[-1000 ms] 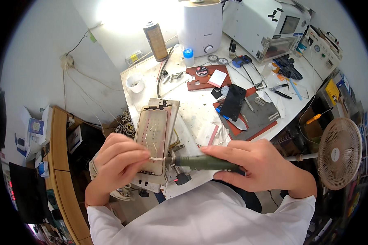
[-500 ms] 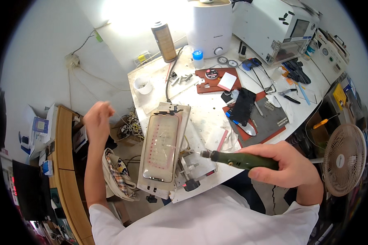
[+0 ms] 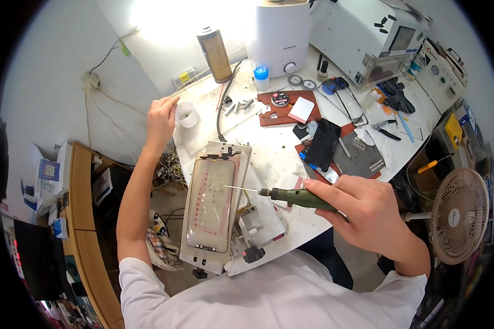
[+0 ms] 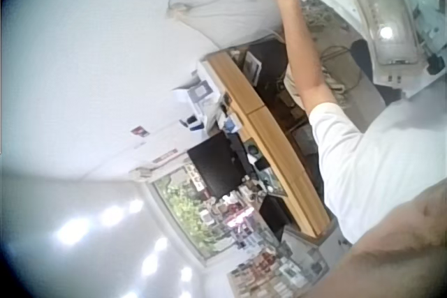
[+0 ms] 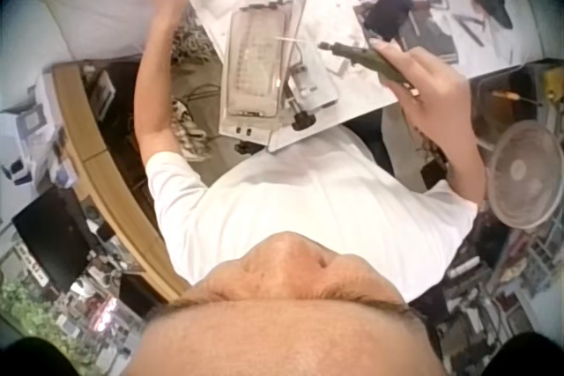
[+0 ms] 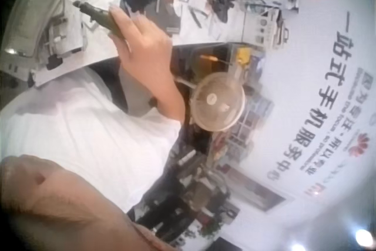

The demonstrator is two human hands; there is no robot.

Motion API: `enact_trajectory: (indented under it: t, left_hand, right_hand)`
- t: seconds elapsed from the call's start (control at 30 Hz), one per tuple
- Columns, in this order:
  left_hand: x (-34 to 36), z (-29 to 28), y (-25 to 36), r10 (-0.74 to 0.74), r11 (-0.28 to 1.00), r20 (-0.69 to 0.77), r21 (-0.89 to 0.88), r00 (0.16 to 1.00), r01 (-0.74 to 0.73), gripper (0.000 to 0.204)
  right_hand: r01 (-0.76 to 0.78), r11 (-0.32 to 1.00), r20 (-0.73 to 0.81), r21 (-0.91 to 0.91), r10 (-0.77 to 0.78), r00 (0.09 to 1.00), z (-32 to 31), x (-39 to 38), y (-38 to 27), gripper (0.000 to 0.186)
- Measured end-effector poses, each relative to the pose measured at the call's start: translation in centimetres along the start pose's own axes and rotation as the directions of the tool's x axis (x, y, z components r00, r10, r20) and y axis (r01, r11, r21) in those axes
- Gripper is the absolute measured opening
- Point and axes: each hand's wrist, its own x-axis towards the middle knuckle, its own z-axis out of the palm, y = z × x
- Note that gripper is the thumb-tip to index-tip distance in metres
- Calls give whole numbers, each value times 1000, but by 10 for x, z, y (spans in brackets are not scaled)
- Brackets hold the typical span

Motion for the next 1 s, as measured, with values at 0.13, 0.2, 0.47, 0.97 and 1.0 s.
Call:
enact_trajectory:
  t: [0.13, 0.2, 0.47, 0.97, 1.0]
  left_hand:
    - [-6, -3, -9, -25, 999, 75, -35, 997, 28, 24]
    - [-7, 0, -13, -31, 996, 80, -78, 996, 37, 24]
    - [-8, 0, -10, -52, 993, 99, -97, 994, 61, 22]
    - [-10, -24, 7, -213, 950, 88, -213, 973, 227, 13]
    - [-10, -24, 6, -256, 935, 112, -222, 960, 276, 12]
  right_hand:
    - [42, 998, -13, -56, -43, 999, 2, 4, -1, 52]
    - [48, 997, -9, -59, -48, 999, 0, 4, -2, 51]
    - [70, 997, 44, -23, -69, 997, -5, 0, -2, 60]
    - [86, 995, 29, -50, -85, 996, -4, -4, -2, 56]
    - [86, 995, 21, -46, -85, 996, -3, -4, -3, 54]
